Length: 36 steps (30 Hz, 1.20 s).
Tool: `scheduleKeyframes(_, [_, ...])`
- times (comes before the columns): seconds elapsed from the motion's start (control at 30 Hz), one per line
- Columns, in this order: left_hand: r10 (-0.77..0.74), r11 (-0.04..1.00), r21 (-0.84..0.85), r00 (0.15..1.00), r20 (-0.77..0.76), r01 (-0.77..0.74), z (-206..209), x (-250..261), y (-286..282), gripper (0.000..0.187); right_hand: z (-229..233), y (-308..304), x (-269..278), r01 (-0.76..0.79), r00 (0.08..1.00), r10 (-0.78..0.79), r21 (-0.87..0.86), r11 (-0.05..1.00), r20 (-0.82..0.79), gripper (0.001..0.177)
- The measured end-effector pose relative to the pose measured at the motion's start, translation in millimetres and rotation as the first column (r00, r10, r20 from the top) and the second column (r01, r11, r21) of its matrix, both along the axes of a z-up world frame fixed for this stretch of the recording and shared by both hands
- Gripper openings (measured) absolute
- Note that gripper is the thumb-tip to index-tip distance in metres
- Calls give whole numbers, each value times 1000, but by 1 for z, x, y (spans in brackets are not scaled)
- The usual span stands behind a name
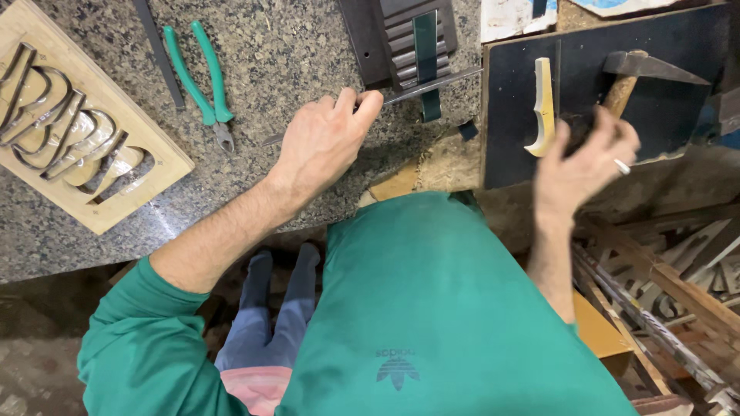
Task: The person repeatedly hammers a small metal piece on an anvil and checks its fit against a wooden template. They also use a bench vise to hold the metal piece while working on it.
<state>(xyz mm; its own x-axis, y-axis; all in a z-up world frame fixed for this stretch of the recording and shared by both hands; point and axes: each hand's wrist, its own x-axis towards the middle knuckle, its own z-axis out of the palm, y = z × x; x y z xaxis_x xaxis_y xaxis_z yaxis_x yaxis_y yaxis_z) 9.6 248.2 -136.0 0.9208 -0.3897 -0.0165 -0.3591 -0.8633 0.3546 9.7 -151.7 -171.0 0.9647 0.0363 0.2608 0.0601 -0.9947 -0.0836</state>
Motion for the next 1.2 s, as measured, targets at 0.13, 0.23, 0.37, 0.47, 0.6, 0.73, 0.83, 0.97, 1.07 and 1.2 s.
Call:
scheduleKeyframes(0.13, [-8,1000,12,1000,9,8,-1,0,0,32,-1,-61,-6,47,980,-27,101,994,-195,49])
scheduleKeyframes(0.23, [-15,1000,5,1000,7,15,-3,1,1,33,24,-66,12,462,805,-18,607,646,-593,56])
scheduleKeyframes(0.37, [-11,999,-35,999,42,13,-2,1,-1,35,81,-33,19,570,789,202,814,113,-581,61])
scheduleKeyframes(0.47, [7,1000,-26,998,60,-6,0,1,0,34,114,5,-6,329,872,158,794,512,-463,65])
scheduleKeyframes(0.6, [18,1000,-18,997,80,-17,-3,-5,0,32,154,28,-47,-273,936,333,367,889,-112,63])
scheduleKeyframes(0.73, [12,999,-32,994,106,-8,-8,-1,2,35,138,63,-43,-537,842,536,2,843,54,65])
scheduleKeyframes(0.83, [22,1000,-20,991,134,-19,-9,-9,1,31,100,89,-33,-435,873,414,-27,900,-259,66])
scheduleKeyframes(0.97, [48,999,2,975,218,-50,-7,1,1,27,94,79,-30,-383,884,421,198,902,-205,70])
scheduleKeyframes(1.07, [37,999,-39,970,242,-28,-8,-3,-2,23,104,34,-32,-373,895,423,282,884,-142,74])
scheduleKeyframes(1.2, [163,967,-231,958,237,-107,-5,-17,9,13,82,-14,-24,306,857,158,730,611,-491,74])
